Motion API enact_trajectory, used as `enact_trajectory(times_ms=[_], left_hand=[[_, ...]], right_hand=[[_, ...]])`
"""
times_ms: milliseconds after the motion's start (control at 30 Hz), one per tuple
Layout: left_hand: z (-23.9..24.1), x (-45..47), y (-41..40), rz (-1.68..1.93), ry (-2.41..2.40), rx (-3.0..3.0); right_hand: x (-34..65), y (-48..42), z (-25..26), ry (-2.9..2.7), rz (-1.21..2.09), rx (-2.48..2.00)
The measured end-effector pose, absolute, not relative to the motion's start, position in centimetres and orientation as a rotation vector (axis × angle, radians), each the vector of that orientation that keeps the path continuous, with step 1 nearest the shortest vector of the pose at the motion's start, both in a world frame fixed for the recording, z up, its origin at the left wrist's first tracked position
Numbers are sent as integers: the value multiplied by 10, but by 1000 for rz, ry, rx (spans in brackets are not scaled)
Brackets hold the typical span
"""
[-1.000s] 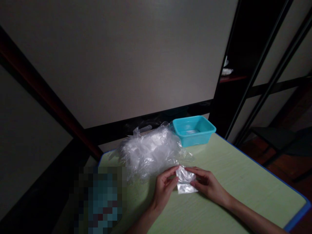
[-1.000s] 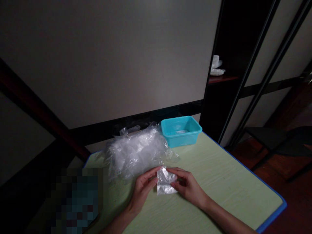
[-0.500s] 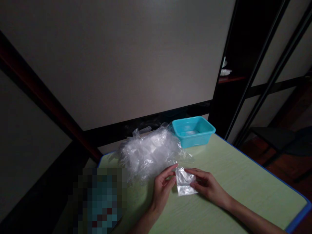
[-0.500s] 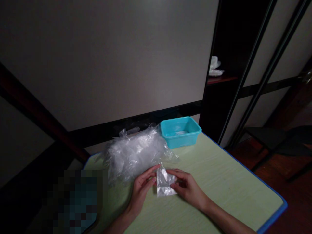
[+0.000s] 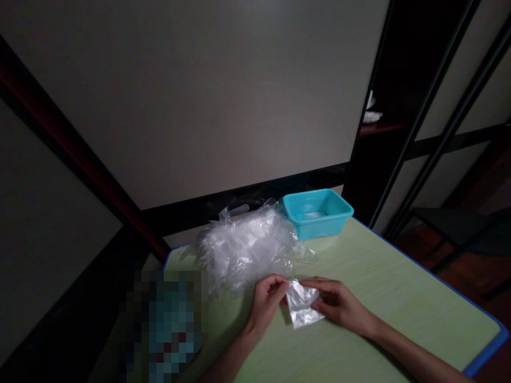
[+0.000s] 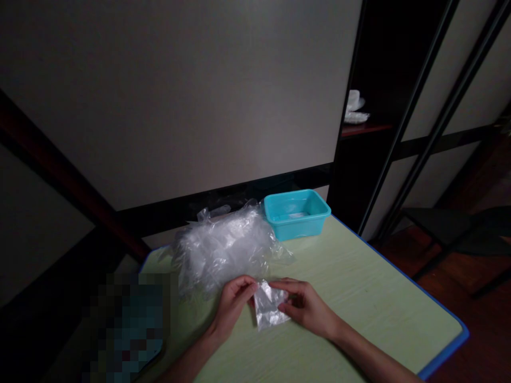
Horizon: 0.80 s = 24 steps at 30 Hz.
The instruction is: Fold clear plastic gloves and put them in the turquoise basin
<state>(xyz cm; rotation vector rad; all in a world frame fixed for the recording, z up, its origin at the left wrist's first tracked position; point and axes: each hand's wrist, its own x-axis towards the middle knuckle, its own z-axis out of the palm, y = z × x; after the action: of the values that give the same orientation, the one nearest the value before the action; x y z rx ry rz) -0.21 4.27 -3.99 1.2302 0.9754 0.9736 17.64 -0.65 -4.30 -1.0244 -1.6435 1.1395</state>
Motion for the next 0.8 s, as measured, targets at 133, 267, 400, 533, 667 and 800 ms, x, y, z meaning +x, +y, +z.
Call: enact_trajectory(times_ms=[133, 267, 400, 533, 667, 800], left_hand=[[-40, -3, 44, 961, 977, 1233], [-42, -3, 45, 984, 982, 1240], [-44, -3, 45, 1011, 989, 1249], [-45, -4, 45, 1025, 994, 1249], [-45, -4, 45, 1032, 993, 1245], [-43, -3, 45, 1040, 994, 1239]], right_hand=[[177, -7, -44, -1632, 1150, -1018], [177, -6, -45, -1624, 1161, -1033], [177, -7, -47, -1618, 1158, -1051], [177, -6, -50, -1599, 1165, -1049], [177, -6, -50, -1598, 1161, -1061], [177, -6, -47, -1609, 1142, -1061]])
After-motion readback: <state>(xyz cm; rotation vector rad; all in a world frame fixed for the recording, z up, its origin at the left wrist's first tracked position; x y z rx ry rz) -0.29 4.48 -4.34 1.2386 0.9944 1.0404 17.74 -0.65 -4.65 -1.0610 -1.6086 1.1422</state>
